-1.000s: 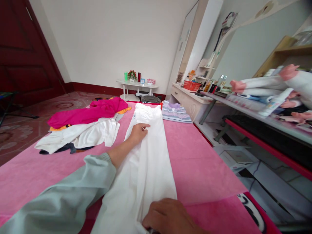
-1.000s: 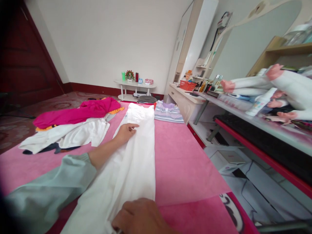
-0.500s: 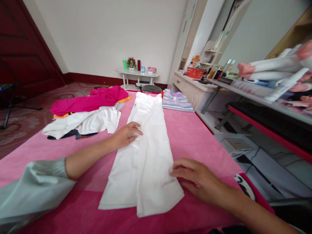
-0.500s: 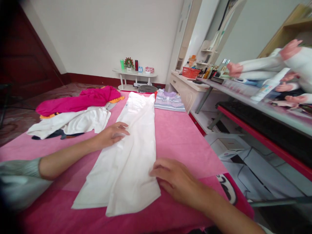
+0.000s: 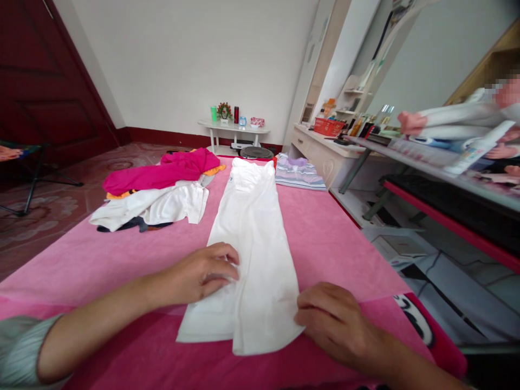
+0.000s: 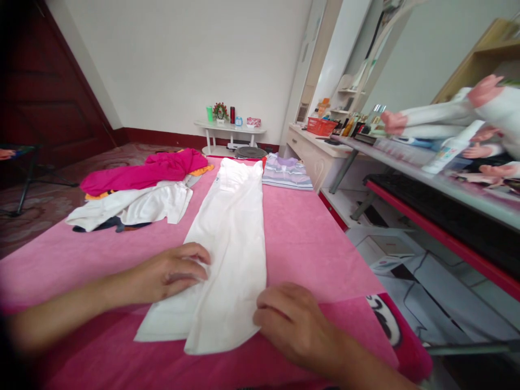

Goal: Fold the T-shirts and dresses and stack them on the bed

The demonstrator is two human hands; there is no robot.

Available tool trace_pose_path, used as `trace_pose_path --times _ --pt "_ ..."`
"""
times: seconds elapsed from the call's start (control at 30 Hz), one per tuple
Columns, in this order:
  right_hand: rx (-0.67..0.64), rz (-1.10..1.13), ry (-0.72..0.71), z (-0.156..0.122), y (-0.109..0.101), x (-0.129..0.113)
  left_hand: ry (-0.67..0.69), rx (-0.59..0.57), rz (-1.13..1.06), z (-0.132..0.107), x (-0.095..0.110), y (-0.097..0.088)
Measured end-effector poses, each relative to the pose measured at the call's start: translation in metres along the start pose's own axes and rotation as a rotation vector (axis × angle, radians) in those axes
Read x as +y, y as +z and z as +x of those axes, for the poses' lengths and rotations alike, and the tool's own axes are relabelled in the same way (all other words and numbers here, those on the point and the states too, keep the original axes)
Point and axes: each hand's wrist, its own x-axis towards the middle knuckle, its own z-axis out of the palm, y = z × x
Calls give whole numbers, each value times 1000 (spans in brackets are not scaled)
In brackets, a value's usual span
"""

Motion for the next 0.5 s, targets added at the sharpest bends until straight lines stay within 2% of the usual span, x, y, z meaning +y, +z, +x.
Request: trace_pose_path --times 0.07,0.13,0.23,0.33,0.5 --pt "-18 0 26 3 -7 -11 -24 -12 -19 -11 2 -3" --pt "-132 24 32 5 -14 -20 -41 -25 -14 -23 2 -7" --pt "-281 65 -57 4 -21 -20 -75 -10 41 -44 -5 -14" --pt "-259 -20 -100 -1 -21 -1 -94 17 104 -59 -13 -19" --pt "-304 -107 27 4 -3 34 -60 37 213 -56 -12 -16"
